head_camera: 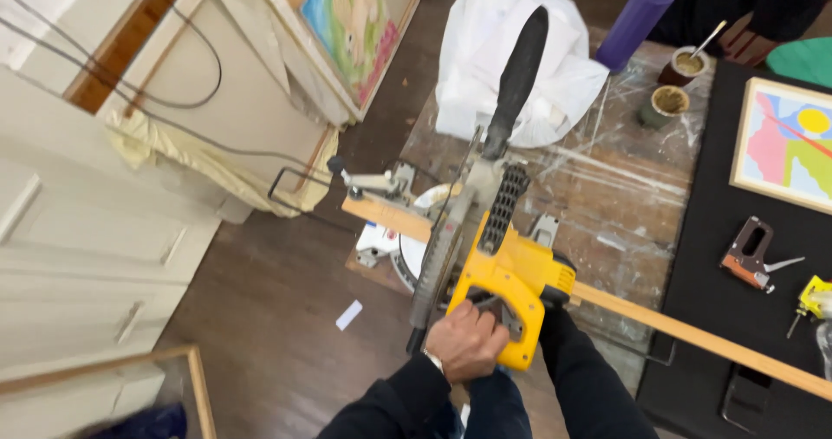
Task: Cutting wooden strips to size using a miter saw for picture framing.
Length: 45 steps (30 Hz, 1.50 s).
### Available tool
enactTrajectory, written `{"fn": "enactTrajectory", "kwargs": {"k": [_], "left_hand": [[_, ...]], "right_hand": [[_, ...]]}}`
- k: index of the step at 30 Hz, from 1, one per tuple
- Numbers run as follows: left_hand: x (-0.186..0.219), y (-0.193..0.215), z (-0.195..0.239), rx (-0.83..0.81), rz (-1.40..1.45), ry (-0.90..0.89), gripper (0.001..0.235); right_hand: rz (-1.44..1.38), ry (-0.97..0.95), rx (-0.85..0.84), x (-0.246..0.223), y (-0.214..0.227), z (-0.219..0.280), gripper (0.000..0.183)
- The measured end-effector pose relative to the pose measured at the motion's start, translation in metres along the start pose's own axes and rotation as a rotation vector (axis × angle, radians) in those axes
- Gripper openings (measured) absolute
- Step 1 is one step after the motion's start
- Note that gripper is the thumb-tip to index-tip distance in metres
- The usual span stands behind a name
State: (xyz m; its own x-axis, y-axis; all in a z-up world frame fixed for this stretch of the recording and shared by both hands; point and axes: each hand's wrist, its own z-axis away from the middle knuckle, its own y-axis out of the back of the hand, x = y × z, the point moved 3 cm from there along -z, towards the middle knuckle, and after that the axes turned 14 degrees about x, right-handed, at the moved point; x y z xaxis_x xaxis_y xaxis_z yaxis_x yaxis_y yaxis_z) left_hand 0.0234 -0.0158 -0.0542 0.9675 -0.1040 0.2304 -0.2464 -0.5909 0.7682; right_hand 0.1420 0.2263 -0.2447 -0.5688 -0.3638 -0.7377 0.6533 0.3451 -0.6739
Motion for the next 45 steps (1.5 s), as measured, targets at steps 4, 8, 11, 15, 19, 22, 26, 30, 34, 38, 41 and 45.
{"fn": "enactTrajectory", "kwargs": {"k": [4, 8, 11, 15, 19, 22, 26, 30, 34, 38, 41, 45], "left_hand": [[0.0, 0.017, -0.016, 0.062, 0.054, 0.03, 0.011], [0.004, 0.021, -0.015, 0.148, 0.013, 0.063, 0.016], [0.005, 0.02, -0.015, 0.159, 0.015, 0.059, 0.017], [0.003, 0.015, -0.012, 0.147, 0.011, 0.063, 0.015], [0.001, 0.018, -0.015, 0.145, 0.003, 0.049, 0.015], [0.001, 0.015, -0.013, 0.119, -0.011, 0.041, 0.016], [0.002, 0.016, -0.014, 0.128, -0.004, 0.037, 0.016], [0.001, 0.015, -0.014, 0.133, -0.004, 0.038, 0.015], [0.002, 0.026, -0.029, 0.112, -0.023, 0.021, 0.015], [0.002, 0.047, -0.066, 0.128, -0.03, 0.047, 0.015], [0.0, 0.063, -0.098, 0.186, -0.024, 0.085, 0.016], [-0.007, 0.071, -0.134, 0.252, -0.054, 0.127, 0.015]], "right_hand": [[-0.022, -0.01, -0.012, 0.004, -0.007, -0.004, 0.054], [-0.03, -0.06, -0.031, 0.009, -0.01, 0.0, 0.054], [-0.035, -0.078, -0.028, 0.008, -0.01, 0.008, 0.055], [-0.049, -0.091, -0.043, 0.007, -0.015, 0.006, 0.055], [-0.058, -0.116, -0.034, 0.007, -0.009, 0.019, 0.056], [-0.071, -0.126, -0.032, 0.01, -0.007, 0.024, 0.056], [-0.087, -0.136, -0.022, 0.025, -0.044, 0.006, 0.056], [-0.105, -0.143, -0.013, 0.044, -0.077, -0.02, 0.057], [-0.125, -0.156, -0.009, 0.05, -0.079, -0.019, 0.057], [-0.147, -0.156, 0.01, 0.049, -0.074, -0.013, 0.058], [-0.167, -0.149, 0.035, 0.046, -0.067, -0.005, 0.058], [-0.197, -0.149, 0.059, 0.042, -0.061, 0.001, 0.059]]}}
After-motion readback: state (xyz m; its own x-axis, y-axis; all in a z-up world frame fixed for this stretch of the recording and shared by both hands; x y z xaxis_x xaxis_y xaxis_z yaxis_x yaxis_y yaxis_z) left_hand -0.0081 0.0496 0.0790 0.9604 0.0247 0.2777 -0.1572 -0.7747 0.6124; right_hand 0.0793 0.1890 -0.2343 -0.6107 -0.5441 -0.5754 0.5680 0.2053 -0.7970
